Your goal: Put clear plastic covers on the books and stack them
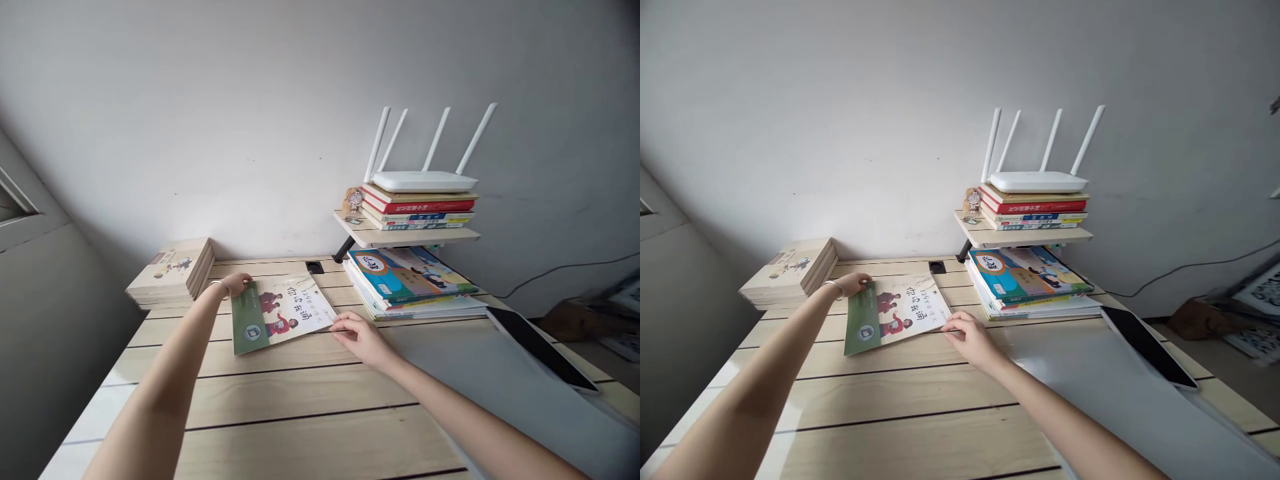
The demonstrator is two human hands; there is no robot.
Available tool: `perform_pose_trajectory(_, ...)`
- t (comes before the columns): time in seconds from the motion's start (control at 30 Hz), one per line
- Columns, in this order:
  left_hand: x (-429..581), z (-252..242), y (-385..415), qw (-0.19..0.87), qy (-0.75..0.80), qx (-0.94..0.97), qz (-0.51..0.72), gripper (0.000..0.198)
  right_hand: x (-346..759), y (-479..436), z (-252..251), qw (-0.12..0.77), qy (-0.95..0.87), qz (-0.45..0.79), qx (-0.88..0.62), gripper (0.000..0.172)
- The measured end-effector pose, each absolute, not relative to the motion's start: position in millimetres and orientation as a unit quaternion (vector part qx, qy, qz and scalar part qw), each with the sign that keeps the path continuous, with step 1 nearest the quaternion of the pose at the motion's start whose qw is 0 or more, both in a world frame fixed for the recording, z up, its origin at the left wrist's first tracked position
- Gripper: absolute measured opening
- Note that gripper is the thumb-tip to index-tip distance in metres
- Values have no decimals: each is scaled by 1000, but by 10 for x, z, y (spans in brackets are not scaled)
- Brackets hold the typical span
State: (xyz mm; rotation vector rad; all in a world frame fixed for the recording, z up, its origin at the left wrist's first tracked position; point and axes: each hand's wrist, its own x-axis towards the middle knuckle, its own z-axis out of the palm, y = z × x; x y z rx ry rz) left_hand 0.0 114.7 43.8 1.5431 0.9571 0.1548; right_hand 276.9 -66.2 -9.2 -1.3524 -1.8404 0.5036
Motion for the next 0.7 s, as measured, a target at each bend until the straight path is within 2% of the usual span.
perform_pose_trajectory(0.17, 168, 410, 1347, 291, 572, 748, 166, 26, 2737, -565, -88, 344, -761, 54, -548, 12)
perform_pose_trajectory(0.33, 248, 234, 1147, 112, 578, 782, 204, 36, 2821, -515, -153, 321, -768, 3, -555, 12)
perform_pose_trajectory(0.5, -54, 133, 658, 52, 577, 788, 210, 26, 2908, -483, -234, 327, -774, 14, -543, 13)
perform_pose_trajectory(0.7, -519, 3, 76, 143, 540, 787, 262, 24, 2914, -438, -278, 336, -767, 4, -547, 17)
